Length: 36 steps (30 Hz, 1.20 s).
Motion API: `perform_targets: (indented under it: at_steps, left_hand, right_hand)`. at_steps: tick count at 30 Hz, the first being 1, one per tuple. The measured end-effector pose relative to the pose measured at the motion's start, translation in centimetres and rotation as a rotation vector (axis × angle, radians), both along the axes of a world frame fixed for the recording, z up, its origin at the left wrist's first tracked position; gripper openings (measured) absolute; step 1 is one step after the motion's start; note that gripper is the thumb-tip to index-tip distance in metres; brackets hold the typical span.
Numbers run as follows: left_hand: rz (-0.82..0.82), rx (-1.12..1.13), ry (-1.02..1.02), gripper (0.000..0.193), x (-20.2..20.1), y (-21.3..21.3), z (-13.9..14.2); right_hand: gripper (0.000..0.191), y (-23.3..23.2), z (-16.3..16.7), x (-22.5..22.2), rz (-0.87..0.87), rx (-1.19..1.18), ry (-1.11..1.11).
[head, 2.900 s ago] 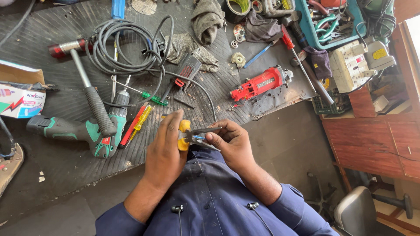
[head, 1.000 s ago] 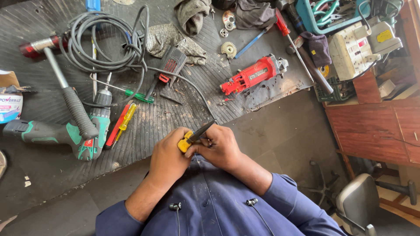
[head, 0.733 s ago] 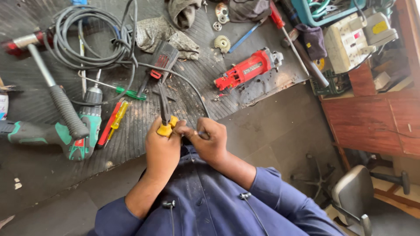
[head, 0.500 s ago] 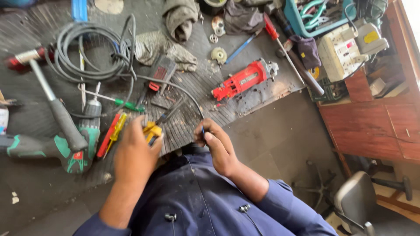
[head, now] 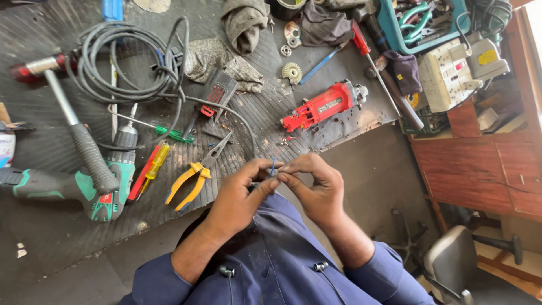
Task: The person picks up a power tool component and blows dust off it using a blue air blower. They then use pliers to strip and twist the end of a power cord, and finally work on a red angle grinder, fitting a part onto it by hand.
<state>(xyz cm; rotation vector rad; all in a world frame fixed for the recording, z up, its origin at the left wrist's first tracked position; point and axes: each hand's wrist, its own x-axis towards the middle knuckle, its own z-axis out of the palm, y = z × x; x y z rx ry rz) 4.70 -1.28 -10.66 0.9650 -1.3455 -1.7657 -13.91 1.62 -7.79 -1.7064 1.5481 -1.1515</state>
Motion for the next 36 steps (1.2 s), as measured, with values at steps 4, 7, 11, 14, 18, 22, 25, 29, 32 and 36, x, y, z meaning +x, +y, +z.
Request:
perform_targets:
  at_steps: [4,7,11,14,18,22,25,29,32,36]
  left_hand:
    - [0.012,-0.072,-0.078,0.025,0.3,-1.1,0.2]
    - [-0.095,0.020,-0.269,0.026,0.0,-2.0,1.0]
    - [-0.153,-0.014,-0.325,0.031,-1.9,-3.0,2.1]
    - [-0.249,0.128,-0.446,0.028,-3.6,-3.6,3.0]
    - [-0.207,0.054,-0.443,0.021,-5.9,-4.2,4.1]
    - [-0.091,-0.356,-0.394,0.016,-8.5,-5.1,4.7]
    - [-0.044,-0.456,-0.422,0.015,-11.0,-6.1,4.6]
    - [0.037,-0.183,-0.449,0.021,-14.0,-7.5,3.6]
    - [0.094,-0.020,-0.493,0.026,-15.7,-7.9,2.5]
    - [0.133,0.035,-0.492,0.023,-17.7,-7.2,1.7]
  right_hand:
    - [0.022,-1.1,1.5,-2.2,0.137,-0.174,0.337]
    - [0.023,-2.0,2.3,-3.3,0.265,-0.327,0.597]
    - [0.026,-3.1,3.3,-5.3,0.430,-0.475,0.757]
    - [0.026,-4.1,3.8,-7.5,0.524,-0.476,0.749]
    - [0.018,-4.8,2.9,-10.6,0.584,-0.329,0.555]
    - [0.010,-5.0,0.5,-13.6,0.530,0.335,0.005]
    - [0.015,-6.0,-0.9,-16.3,0.460,0.733,-0.411]
    - [0.023,-8.9,-1.8,-19.3,0.366,1.001,-0.837]
    - [0.027,-10.6,-1.4,-21.0,0.480,0.243,-0.128]
    - [0.036,-12.9,-1.1,-22.7,0.693,-0.414,0.285]
